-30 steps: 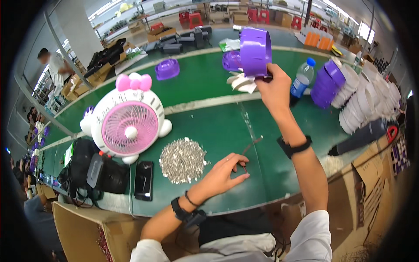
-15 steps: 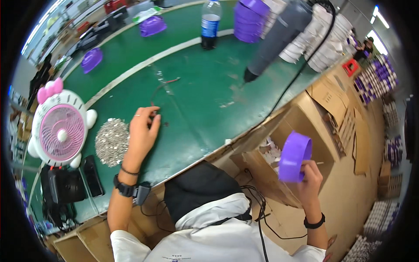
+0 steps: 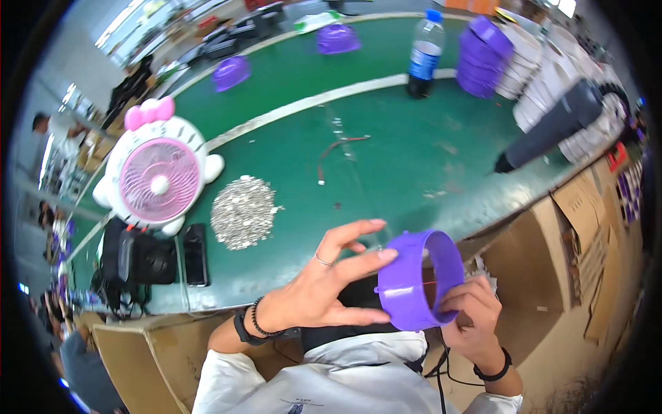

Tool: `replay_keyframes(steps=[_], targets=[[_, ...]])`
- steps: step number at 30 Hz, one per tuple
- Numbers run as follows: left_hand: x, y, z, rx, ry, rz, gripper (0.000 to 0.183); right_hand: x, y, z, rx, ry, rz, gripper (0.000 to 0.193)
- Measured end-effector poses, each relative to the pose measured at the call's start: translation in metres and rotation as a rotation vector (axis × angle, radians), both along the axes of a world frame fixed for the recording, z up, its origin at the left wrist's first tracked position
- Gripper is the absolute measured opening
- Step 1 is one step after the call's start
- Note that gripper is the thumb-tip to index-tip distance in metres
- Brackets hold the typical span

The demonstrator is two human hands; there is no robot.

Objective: The person assembles small portable fans at a factory workstation. They use a handheld electric screwdriver to fasten screws into purple plastic fan housings, attach white fan blades, and connect red and white wires to the internal components. The person handles multiple fan units sequentially, placing finished parts into a cardboard box.

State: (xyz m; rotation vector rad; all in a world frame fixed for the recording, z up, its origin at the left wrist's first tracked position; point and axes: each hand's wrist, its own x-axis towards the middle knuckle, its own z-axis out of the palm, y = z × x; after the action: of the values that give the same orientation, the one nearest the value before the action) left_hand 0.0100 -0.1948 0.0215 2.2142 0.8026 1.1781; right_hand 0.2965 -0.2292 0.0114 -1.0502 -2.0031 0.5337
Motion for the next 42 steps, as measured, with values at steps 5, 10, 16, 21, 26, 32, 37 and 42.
replay_keyframes(steps=[5,10,16,21,26,32,37,42], targets=[[-0.042,-0.007,-0.011,0.012,-0.004,0.295,0.101,-0.053,0.039,-0.004,0.020,0.061,0.021,0.025],[-0.036,-0.002,-0.019,-0.077,0.339,0.310,0.053,-0.102,0.036,-0.002,-0.142,0.113,0.144,0.033],[-0.039,0.010,-0.044,-0.123,0.300,0.621,0.032,-0.049,0.057,0.008,-0.056,0.560,-0.264,0.055],[-0.012,0.000,-0.025,-0.023,0.335,0.436,0.033,-0.023,0.109,0.013,0.233,0.417,-0.588,0.068],[-0.032,-0.012,-0.027,-0.129,0.473,0.300,0.034,0.029,0.168,0.017,0.376,0.505,-0.622,0.067],[-0.021,-0.005,-0.054,0.014,0.391,0.400,0.015,0.086,0.242,0.038,0.008,0.699,-0.131,0.033],[-0.004,0.029,-0.072,0.128,0.183,0.478,0.021,0.019,0.206,0.042,-0.055,0.797,0.139,0.021],[-0.018,0.026,-0.071,0.179,0.210,0.578,0.025,-0.095,0.160,0.035,-0.175,0.904,0.382,0.019]])
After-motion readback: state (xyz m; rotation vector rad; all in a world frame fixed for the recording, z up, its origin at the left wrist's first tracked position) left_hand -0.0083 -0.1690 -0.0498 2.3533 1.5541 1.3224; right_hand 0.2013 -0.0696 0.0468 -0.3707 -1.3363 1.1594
